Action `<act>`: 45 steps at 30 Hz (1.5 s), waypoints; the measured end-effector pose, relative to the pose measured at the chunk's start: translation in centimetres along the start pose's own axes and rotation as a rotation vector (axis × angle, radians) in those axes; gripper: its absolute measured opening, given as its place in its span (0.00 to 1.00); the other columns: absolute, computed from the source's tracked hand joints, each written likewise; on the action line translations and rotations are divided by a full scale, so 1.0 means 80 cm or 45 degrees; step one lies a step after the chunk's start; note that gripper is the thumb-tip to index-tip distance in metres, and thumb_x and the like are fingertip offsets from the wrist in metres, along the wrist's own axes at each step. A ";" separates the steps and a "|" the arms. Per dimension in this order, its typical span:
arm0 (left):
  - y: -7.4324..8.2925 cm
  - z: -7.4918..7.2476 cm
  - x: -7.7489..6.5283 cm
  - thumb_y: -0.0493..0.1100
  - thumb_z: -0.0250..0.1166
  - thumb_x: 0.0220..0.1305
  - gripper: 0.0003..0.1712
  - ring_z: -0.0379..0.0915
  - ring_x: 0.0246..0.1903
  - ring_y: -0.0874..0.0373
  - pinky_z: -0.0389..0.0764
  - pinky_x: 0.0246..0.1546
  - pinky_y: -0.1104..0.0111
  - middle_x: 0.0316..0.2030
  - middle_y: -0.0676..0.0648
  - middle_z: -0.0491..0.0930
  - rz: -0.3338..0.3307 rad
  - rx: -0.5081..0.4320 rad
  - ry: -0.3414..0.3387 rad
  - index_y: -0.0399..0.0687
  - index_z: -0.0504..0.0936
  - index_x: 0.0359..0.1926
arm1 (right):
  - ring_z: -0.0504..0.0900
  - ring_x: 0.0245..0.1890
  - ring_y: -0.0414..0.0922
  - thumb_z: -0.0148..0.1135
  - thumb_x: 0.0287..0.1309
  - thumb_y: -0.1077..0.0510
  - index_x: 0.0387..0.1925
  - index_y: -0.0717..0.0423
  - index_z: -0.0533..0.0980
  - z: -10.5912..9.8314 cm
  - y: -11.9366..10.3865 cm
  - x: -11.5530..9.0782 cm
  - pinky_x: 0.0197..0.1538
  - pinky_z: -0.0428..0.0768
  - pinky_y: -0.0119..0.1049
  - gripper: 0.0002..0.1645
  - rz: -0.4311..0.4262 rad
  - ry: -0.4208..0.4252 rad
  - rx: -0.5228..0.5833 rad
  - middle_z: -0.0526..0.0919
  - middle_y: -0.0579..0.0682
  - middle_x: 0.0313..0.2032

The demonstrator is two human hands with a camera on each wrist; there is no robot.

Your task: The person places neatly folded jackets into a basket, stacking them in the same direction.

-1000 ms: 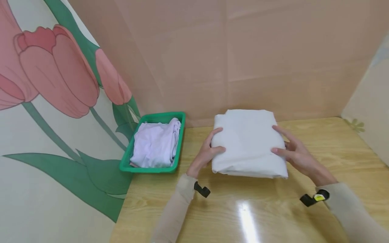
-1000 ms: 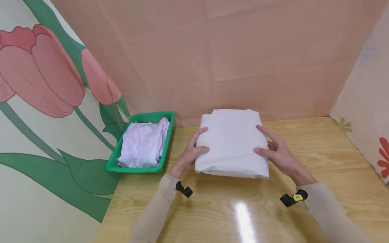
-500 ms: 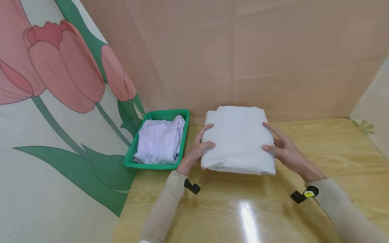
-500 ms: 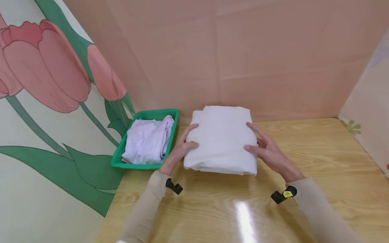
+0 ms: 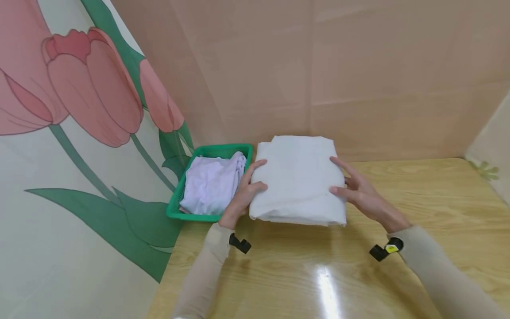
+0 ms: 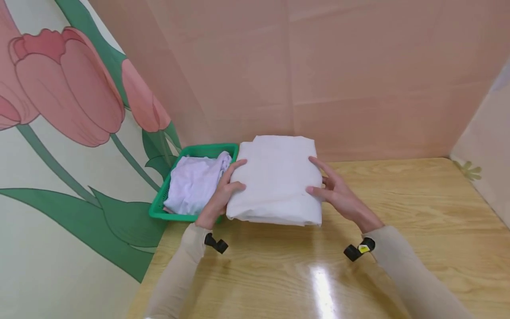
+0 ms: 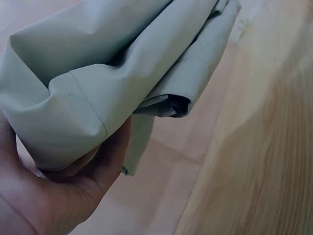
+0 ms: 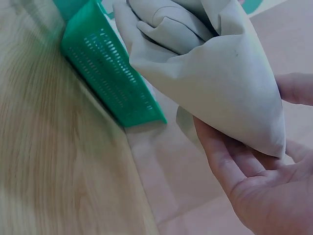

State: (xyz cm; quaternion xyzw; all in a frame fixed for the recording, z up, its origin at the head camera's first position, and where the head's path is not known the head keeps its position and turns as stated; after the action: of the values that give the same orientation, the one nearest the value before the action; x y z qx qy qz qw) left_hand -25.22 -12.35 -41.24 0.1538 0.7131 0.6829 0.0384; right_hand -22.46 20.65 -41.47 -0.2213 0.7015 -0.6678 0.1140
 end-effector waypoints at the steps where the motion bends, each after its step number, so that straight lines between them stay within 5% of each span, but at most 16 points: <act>1: 0.001 -0.003 0.000 0.33 0.63 0.58 0.46 0.60 0.72 0.45 0.65 0.72 0.49 0.79 0.45 0.59 0.007 -0.005 0.006 0.63 0.70 0.78 | 0.87 0.53 0.44 0.58 0.77 0.65 0.88 0.39 0.44 0.003 -0.001 0.003 0.49 0.88 0.42 0.51 0.001 0.005 -0.015 0.73 0.59 0.67; 8: 0.001 -0.029 -0.007 0.31 0.60 0.58 0.45 0.60 0.71 0.46 0.68 0.68 0.52 0.79 0.46 0.59 0.032 -0.030 0.031 0.59 0.71 0.78 | 0.87 0.52 0.45 0.62 0.75 0.62 0.87 0.37 0.46 0.025 -0.005 0.020 0.49 0.88 0.43 0.52 0.018 0.008 -0.039 0.65 0.74 0.72; 20: 0.003 -0.085 -0.016 0.28 0.57 0.59 0.45 0.60 0.69 0.48 0.68 0.67 0.56 0.77 0.44 0.60 0.031 0.005 0.062 0.55 0.70 0.79 | 0.85 0.55 0.52 0.65 0.74 0.59 0.87 0.36 0.46 0.061 -0.003 0.059 0.52 0.87 0.46 0.53 0.016 -0.050 -0.019 0.62 0.68 0.76; 32: 0.011 -0.135 -0.029 0.28 0.57 0.59 0.45 0.52 0.76 0.46 0.54 0.76 0.47 0.81 0.46 0.57 0.023 0.095 0.116 0.52 0.70 0.79 | 0.81 0.61 0.60 0.66 0.73 0.58 0.87 0.34 0.46 0.101 -0.001 0.096 0.55 0.86 0.48 0.54 0.007 -0.112 0.008 0.57 0.65 0.79; 45: 0.011 -0.196 -0.028 0.30 0.55 0.61 0.44 0.49 0.75 0.43 0.59 0.69 0.54 0.84 0.47 0.45 -0.128 0.059 0.169 0.52 0.67 0.81 | 0.75 0.67 0.65 0.67 0.73 0.54 0.87 0.29 0.44 0.141 -0.006 0.149 0.57 0.84 0.54 0.55 0.032 -0.147 -0.064 0.44 0.55 0.85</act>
State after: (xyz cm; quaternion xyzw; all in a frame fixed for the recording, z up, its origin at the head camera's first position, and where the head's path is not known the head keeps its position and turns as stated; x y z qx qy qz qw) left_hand -27.14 -28.05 -39.70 0.0730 0.7365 0.6722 0.0215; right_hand -27.67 5.17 -40.29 -0.2536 0.7130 -0.6345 0.1570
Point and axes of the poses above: each hand's wrist, its own x-axis towards the middle knuckle, its own z-axis out of the palm, y = z × x, the point moved 4 cm from there along x, towards the middle knuckle
